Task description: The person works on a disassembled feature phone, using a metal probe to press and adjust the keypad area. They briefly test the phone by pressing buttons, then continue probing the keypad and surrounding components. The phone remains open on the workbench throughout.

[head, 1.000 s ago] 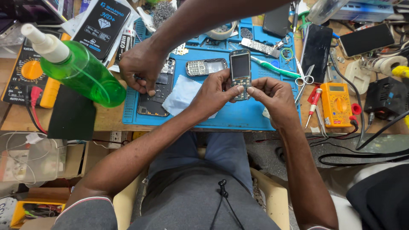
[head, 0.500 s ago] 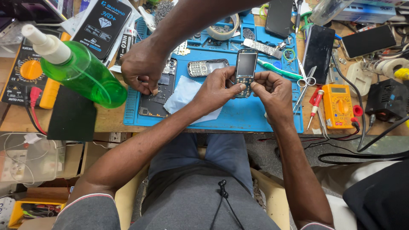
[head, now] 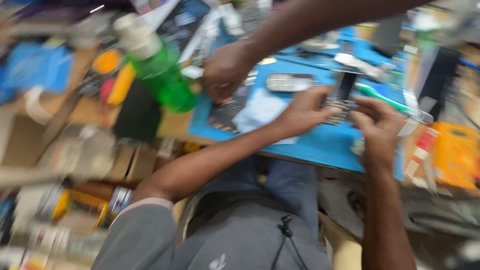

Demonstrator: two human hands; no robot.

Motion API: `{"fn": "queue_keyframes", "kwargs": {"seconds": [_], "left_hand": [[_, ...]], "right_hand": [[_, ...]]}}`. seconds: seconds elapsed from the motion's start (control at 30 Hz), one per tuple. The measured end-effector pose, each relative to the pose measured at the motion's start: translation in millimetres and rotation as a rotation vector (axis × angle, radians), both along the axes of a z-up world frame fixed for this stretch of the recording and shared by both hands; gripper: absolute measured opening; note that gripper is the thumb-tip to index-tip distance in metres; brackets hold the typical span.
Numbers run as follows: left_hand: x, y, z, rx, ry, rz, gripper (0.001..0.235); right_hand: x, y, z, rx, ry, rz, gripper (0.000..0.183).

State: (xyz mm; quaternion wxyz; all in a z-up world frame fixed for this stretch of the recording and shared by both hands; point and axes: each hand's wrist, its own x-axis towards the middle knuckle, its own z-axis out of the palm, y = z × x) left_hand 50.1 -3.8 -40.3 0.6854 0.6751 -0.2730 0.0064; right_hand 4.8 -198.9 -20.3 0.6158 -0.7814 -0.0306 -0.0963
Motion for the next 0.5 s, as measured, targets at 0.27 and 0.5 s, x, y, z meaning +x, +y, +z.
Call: {"fn": "queue_keyframes", "kwargs": {"seconds": [0.27, 0.5], "left_hand": [[-7.1, -1.7, -16.1, -0.135, 0.288, -0.075, 0.049], [-10.9, 9.8, 8.6, -0.107, 0.294, -0.089, 0.049]], "right_hand": [[-7.8, -22.0, -15.4, 0.524, 0.099, 0.127, 0.018], [-19.6, -9.6, 7.1, 0.422, -0.040, -0.010, 0.038]]}}
